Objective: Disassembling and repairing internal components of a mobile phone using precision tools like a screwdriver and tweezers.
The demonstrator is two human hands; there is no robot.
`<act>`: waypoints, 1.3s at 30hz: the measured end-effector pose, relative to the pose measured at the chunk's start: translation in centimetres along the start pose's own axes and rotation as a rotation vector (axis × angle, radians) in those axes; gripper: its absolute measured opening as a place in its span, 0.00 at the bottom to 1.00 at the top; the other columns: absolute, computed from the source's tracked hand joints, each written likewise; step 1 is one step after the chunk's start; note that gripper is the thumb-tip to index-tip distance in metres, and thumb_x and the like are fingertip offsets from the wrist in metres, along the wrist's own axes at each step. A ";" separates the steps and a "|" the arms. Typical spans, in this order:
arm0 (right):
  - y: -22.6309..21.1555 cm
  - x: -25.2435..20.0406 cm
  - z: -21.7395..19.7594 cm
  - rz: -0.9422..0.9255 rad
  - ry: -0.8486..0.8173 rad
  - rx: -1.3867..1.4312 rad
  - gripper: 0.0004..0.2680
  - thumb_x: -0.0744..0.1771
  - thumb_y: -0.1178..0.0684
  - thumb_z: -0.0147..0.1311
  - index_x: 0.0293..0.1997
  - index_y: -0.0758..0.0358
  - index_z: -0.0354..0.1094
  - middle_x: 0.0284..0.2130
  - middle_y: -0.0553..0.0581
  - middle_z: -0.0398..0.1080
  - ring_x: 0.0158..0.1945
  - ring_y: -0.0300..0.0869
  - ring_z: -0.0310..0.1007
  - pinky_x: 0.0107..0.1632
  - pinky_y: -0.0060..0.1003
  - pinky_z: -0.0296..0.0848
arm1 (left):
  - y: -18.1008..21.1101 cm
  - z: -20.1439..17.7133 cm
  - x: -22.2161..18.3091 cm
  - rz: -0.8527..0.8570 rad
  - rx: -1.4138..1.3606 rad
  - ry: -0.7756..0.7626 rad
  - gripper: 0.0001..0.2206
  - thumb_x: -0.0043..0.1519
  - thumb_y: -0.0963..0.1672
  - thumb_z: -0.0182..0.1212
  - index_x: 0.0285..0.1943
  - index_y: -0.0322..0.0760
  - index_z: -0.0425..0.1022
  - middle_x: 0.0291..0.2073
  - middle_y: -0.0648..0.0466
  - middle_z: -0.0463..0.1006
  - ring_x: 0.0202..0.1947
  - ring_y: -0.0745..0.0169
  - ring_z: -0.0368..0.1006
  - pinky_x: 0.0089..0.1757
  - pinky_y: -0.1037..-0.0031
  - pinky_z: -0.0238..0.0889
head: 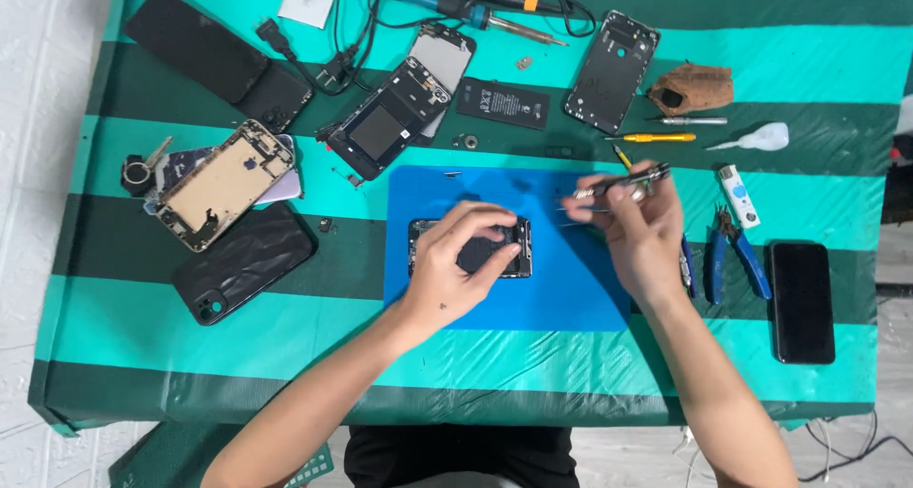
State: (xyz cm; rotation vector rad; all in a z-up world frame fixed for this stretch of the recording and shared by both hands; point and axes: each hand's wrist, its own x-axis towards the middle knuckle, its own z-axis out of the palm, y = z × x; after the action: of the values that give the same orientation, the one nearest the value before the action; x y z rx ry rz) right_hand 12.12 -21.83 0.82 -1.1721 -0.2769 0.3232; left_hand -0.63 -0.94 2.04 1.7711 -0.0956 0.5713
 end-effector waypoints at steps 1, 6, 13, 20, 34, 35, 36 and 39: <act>0.3 -0.2 0.2 -0.002 -0.008 0.000 0.11 0.73 0.62 0.44 0.60 0.57 0.48 0.46 0.73 0.75 0.45 0.59 0.83 0.48 0.50 0.88 | 0.4 0.2 0.2 0.004 0.004 0.007 0.13 0.62 0.39 0.69 0.55 0.43 0.78 0.48 0.57 0.80 0.45 0.54 0.81 0.44 0.66 0.79; 0.8 -2.3 2.6 0.079 -0.076 0.097 0.12 0.71 0.59 0.49 0.59 0.57 0.51 0.44 0.76 0.76 0.43 0.61 0.84 0.43 0.53 0.88 | 1.1 1.3 -0.2 -0.038 -0.143 0.106 0.13 0.59 0.38 0.71 0.52 0.43 0.83 0.44 0.58 0.85 0.40 0.60 0.84 0.41 0.73 0.82; 1.0 -3.0 3.0 0.039 -0.133 0.096 0.12 0.71 0.62 0.46 0.60 0.62 0.49 0.42 0.79 0.75 0.43 0.64 0.83 0.45 0.55 0.88 | 2.9 0.5 0.5 0.004 -0.148 0.169 0.09 0.60 0.36 0.70 0.47 0.38 0.85 0.38 0.51 0.87 0.37 0.55 0.85 0.37 0.69 0.81; 0.7 -3.1 3.2 -0.011 -0.167 0.070 0.12 0.71 0.63 0.45 0.59 0.63 0.48 0.42 0.81 0.74 0.43 0.66 0.83 0.45 0.56 0.88 | 2.2 0.8 0.1 0.082 -0.053 0.228 0.09 0.58 0.36 0.71 0.45 0.37 0.85 0.35 0.51 0.87 0.33 0.55 0.85 0.36 0.71 0.79; 0.8 -3.6 3.3 -0.039 -0.172 0.028 0.11 0.72 0.63 0.43 0.58 0.61 0.47 0.41 0.80 0.75 0.42 0.63 0.84 0.44 0.53 0.88 | 2.1 0.7 -0.3 0.171 0.047 0.220 0.12 0.59 0.36 0.70 0.50 0.36 0.82 0.36 0.52 0.87 0.34 0.56 0.85 0.37 0.69 0.80; 0.9 -3.7 3.2 -0.033 -0.172 0.039 0.11 0.72 0.63 0.43 0.59 0.61 0.47 0.41 0.80 0.75 0.43 0.63 0.84 0.44 0.53 0.88 | 2.1 0.6 -0.3 0.169 0.037 0.209 0.12 0.60 0.36 0.69 0.51 0.35 0.81 0.36 0.51 0.87 0.34 0.54 0.85 0.37 0.69 0.80; 1.0 -3.6 3.1 -0.028 -0.177 0.048 0.11 0.72 0.63 0.43 0.59 0.60 0.47 0.42 0.80 0.75 0.43 0.63 0.84 0.44 0.53 0.88 | 2.2 0.6 -0.3 0.169 0.028 0.203 0.12 0.60 0.35 0.68 0.52 0.35 0.81 0.37 0.50 0.87 0.35 0.53 0.85 0.37 0.68 0.80; 1.3 -3.6 2.8 -0.015 -0.175 0.061 0.11 0.71 0.63 0.43 0.59 0.60 0.47 0.41 0.80 0.75 0.43 0.64 0.84 0.44 0.54 0.88 | 2.2 0.5 -0.2 0.180 0.043 0.197 0.12 0.60 0.36 0.69 0.52 0.35 0.80 0.37 0.51 0.87 0.34 0.53 0.85 0.36 0.68 0.80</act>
State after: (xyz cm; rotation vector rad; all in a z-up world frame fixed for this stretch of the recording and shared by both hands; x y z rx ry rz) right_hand 7.64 -20.39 0.46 -1.0832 -0.4255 0.4190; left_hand -1.43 -2.07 3.85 1.7490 -0.1068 0.8804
